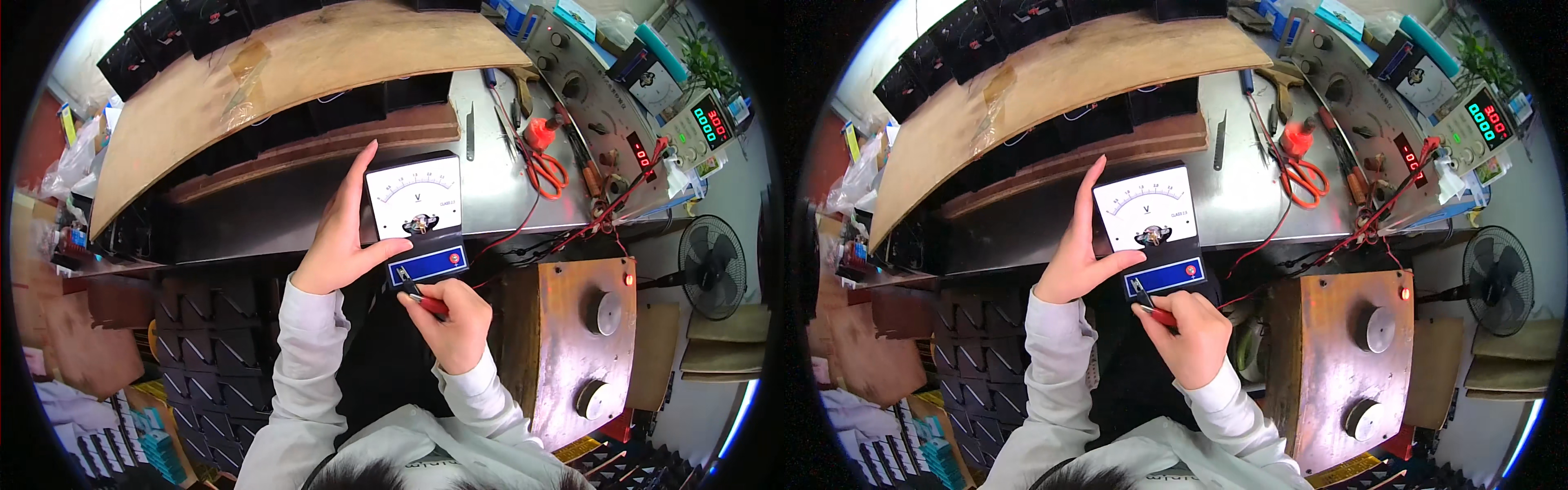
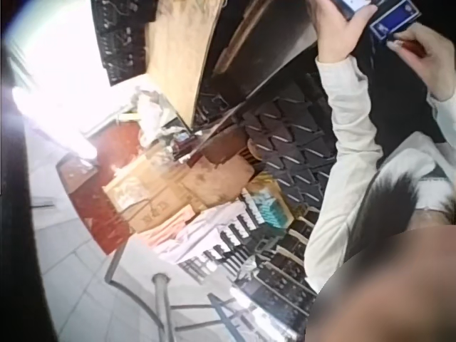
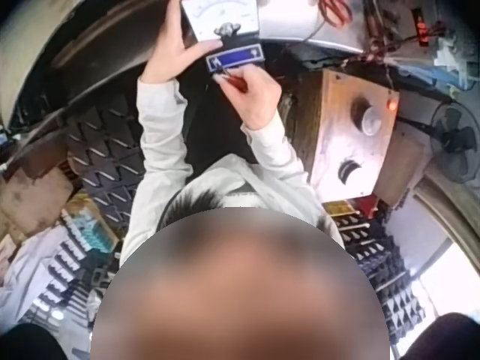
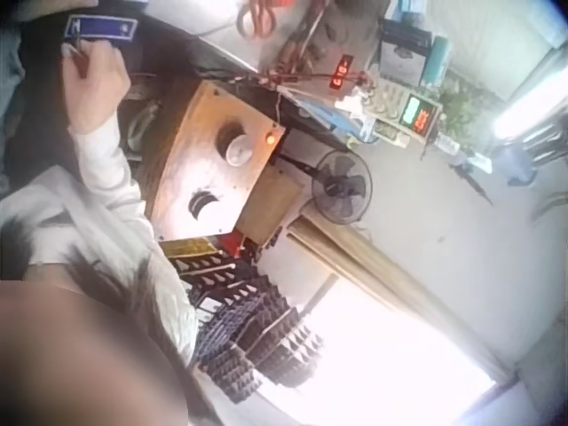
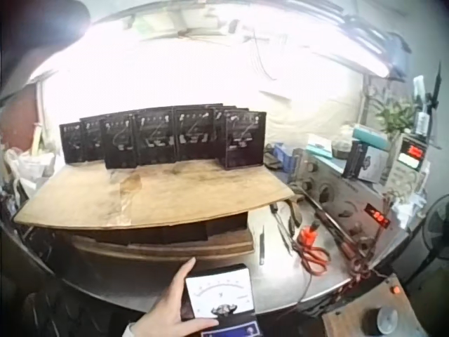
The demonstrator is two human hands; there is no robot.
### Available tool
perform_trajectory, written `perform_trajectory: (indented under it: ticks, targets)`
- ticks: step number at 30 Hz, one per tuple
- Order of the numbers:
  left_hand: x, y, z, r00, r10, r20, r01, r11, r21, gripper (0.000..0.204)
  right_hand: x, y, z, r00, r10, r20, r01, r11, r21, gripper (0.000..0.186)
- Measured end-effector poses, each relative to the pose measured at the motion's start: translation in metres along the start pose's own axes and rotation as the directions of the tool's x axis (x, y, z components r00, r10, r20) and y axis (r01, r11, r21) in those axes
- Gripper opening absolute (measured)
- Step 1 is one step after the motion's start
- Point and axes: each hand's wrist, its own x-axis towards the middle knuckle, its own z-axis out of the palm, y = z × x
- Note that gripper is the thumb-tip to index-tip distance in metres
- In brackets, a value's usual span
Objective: Testing and calibrating analog voltmeters using a testing jig and probes.
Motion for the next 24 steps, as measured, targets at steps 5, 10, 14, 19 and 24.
perform_trajectory:
  ticks: [5,10,14,19,24]
  targets:
    - [0.001,-0.001,0.000,1.000,0.007,-0.009,-0.007,1.000,-0.009,0.111,-0.020,0.001,-0.009,0.893,0.449,0.011,-0.382,0.747,0.544,0.032]
    - [0.000,0.001,0.001,0.999,-0.015,-0.028,0.015,1.000,-0.007,0.111,-0.005,0.017,-0.035,0.979,0.140,-0.145,-0.117,0.981,0.157,0.023]
    - [0.000,0.001,-0.003,0.998,0.024,0.051,-0.025,1.000,0.015,0.114,0.018,0.031,-0.038,0.990,-0.070,-0.120,0.067,0.997,-0.029,0.022]
    - [0.000,0.004,0.005,0.999,-0.034,-0.014,0.033,0.994,-0.103,0.112,0.012,0.028,-0.032,0.984,0.130,-0.122,-0.126,0.991,0.045,0.019]
    - [0.004,0.011,0.013,0.998,-0.058,-0.034,0.047,0.966,-0.255,0.111,0.008,0.034,-0.028,0.974,0.162,-0.158,-0.141,0.981,0.137,0.022]
